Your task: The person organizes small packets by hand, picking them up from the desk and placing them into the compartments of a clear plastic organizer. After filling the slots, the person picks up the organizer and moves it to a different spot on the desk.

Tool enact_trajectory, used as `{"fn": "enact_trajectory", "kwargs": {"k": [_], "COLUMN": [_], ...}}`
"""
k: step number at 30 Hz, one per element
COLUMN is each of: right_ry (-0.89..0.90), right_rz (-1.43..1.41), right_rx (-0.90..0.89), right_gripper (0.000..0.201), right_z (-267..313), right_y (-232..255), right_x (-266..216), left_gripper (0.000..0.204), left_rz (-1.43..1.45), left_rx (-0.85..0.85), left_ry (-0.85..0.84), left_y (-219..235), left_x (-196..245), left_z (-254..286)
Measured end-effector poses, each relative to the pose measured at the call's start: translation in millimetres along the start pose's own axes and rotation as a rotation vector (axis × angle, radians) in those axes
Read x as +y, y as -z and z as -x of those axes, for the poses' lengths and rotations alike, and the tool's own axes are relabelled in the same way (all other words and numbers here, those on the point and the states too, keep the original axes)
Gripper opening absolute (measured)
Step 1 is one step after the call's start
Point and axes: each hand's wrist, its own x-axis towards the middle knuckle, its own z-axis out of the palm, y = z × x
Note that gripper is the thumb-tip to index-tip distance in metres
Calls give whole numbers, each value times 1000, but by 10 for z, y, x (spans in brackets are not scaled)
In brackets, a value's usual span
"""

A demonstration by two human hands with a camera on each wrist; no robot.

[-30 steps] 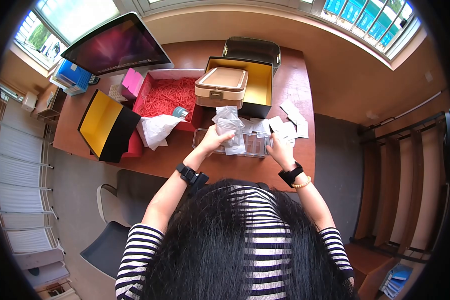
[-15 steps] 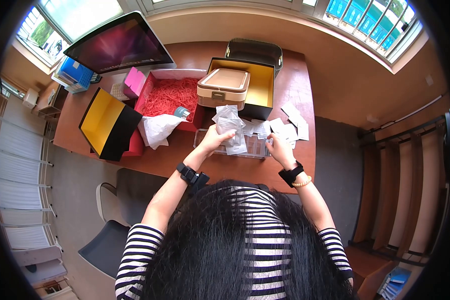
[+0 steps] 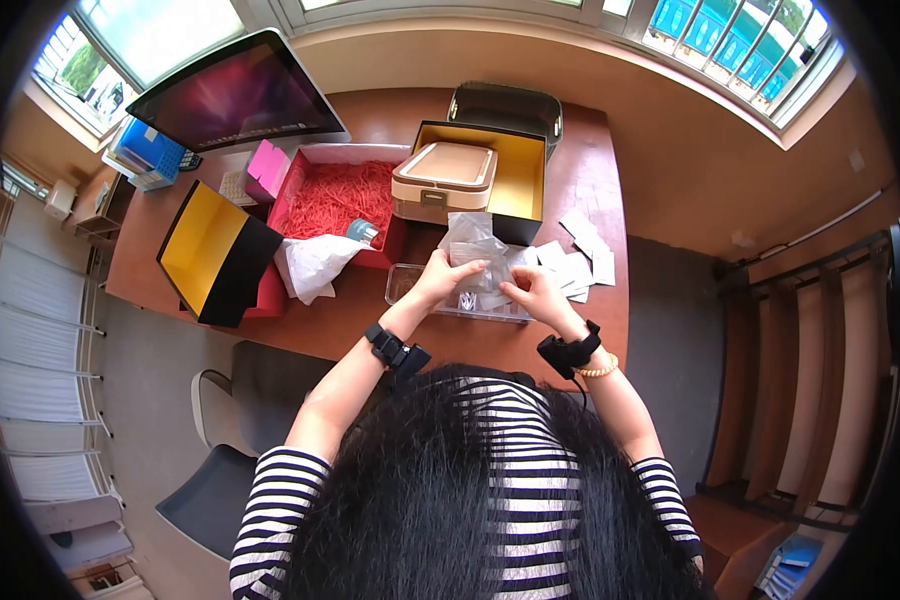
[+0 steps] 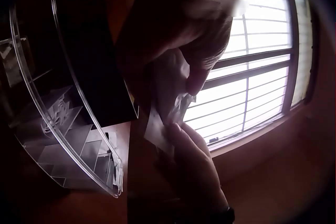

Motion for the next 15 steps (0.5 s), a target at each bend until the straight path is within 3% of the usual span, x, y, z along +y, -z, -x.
{"fn": "enact_trajectory", "kwargs": {"k": [9, 12, 15], "right_ry": [2, 19, -32], "right_rz": [-81, -52, -254], "right_rx": [38, 104, 276], "right_gripper": [21, 20, 18], "right_z": [25, 20, 75], "right_y": [134, 188, 270], "right_x": [35, 197, 67], "left_gripper": [30, 32, 35], "left_rz": [113, 170, 185], "left_rx": [66, 106, 52], "left_ry": [60, 60, 83], "left_y": [2, 41, 139], "left_x": [-14, 6, -7], "left_z": [40, 39, 40]}}
